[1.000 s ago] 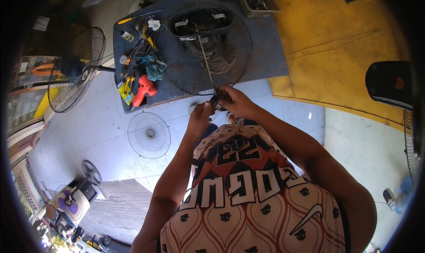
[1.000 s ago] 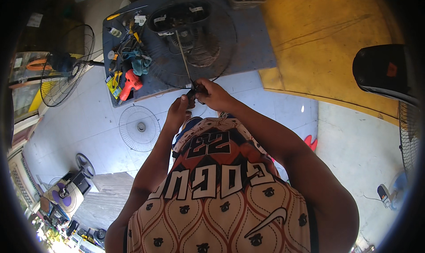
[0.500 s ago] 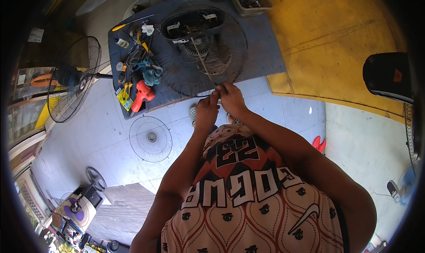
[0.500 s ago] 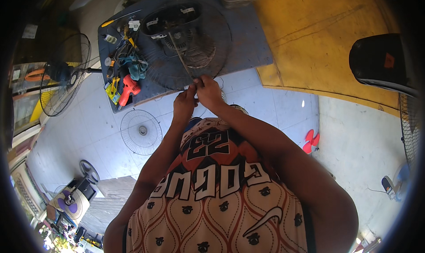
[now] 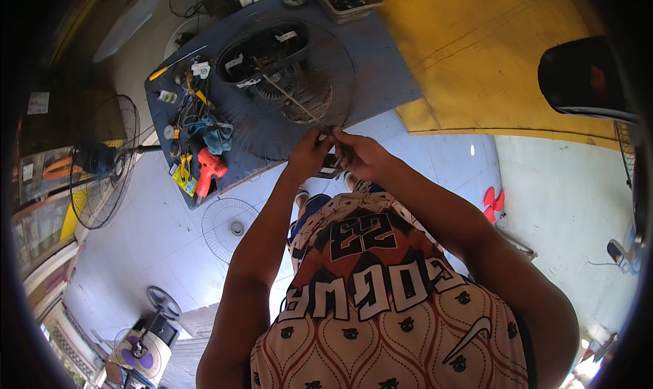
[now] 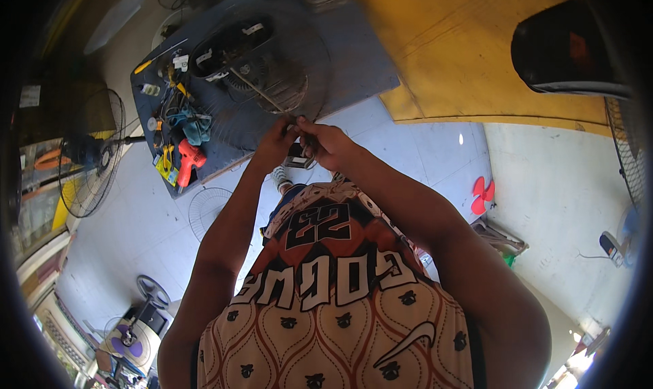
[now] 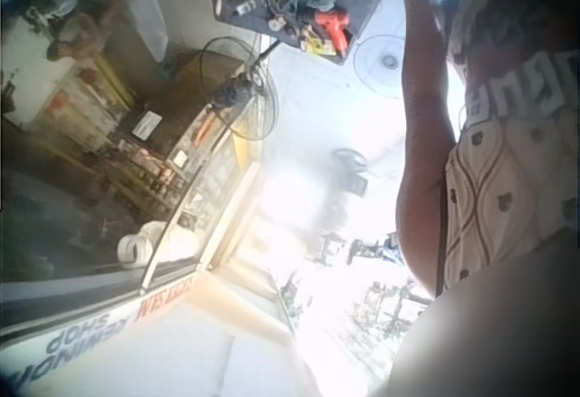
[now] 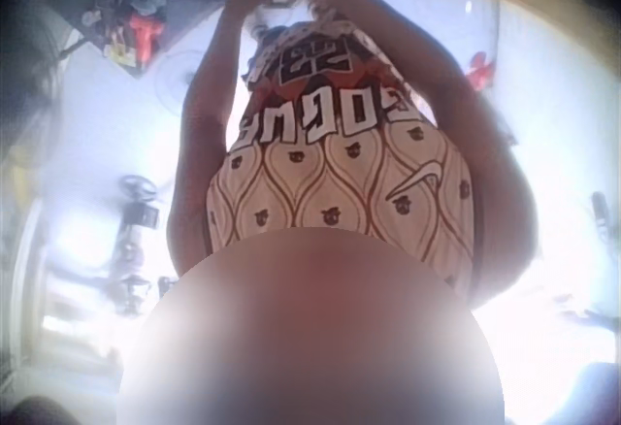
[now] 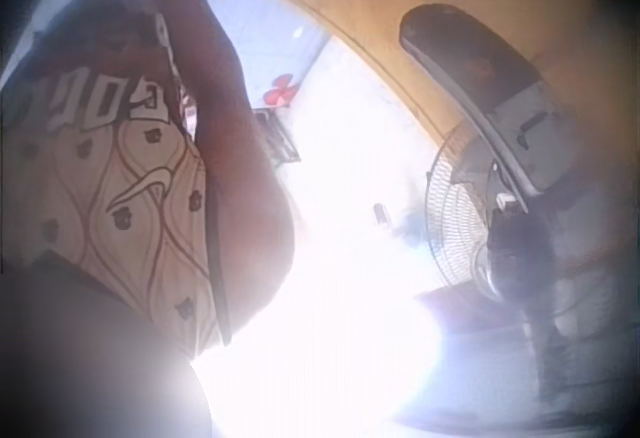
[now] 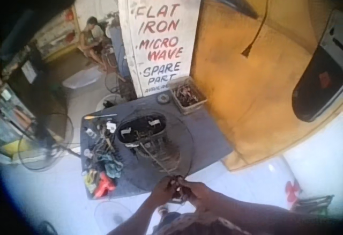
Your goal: The person wipes the fan motor housing and cage with a cloth, then moves to a second fan on the floor and wipes its cage. The person handles a small black box and a roll of tape before returning to wipe the first fan's motor and cage again.
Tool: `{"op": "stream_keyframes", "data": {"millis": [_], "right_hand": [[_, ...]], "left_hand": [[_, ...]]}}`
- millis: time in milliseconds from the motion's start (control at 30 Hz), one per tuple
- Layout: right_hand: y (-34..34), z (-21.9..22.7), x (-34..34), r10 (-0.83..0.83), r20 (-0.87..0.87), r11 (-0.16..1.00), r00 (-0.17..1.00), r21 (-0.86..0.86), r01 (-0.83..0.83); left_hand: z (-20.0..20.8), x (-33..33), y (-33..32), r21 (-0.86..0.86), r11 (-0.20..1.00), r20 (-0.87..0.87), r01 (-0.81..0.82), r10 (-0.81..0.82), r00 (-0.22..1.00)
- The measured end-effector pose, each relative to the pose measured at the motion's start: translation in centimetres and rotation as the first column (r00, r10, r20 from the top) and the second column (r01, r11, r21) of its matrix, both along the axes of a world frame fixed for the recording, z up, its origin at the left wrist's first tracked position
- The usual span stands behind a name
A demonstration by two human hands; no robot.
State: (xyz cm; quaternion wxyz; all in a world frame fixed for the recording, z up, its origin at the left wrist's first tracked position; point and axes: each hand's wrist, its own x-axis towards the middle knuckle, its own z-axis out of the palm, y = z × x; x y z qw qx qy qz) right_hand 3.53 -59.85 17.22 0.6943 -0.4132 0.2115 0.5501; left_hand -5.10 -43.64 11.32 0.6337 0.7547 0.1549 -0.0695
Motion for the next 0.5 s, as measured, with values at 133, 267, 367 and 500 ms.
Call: {"op": "stream_keyframes", "data": {"millis": [133,267,367,500], "right_hand": [[-0.6,-0.2,0.0,-0.098,-0.180,0.983,0.979,0.134,0.123],[-1.1,0.5,-0.3,-0.036,0.119,0.987,0.992,0.157,0.017],[-1.0,0.6,-0.4,0.084,0.542,0.994,0.836,-0.100,-0.035],[0.7,0.1,-1.6,0.101,0.850,0.984,0.516,-0.163,0.075]], "left_hand": [[0.6,1.8,-0.5,-0.226,0.974,0.171,0.001,0.039,0.985],[4.1,1.1,-1.0,-0.013,0.984,0.015,-0.180,0.180,0.983],[8.0,-1.2,-2.5,0.113,0.918,0.088,-0.380,0.371,0.924],[11.0,-1.6,-4.9,0.389,0.883,0.261,-0.262,0.167,0.951]]}}
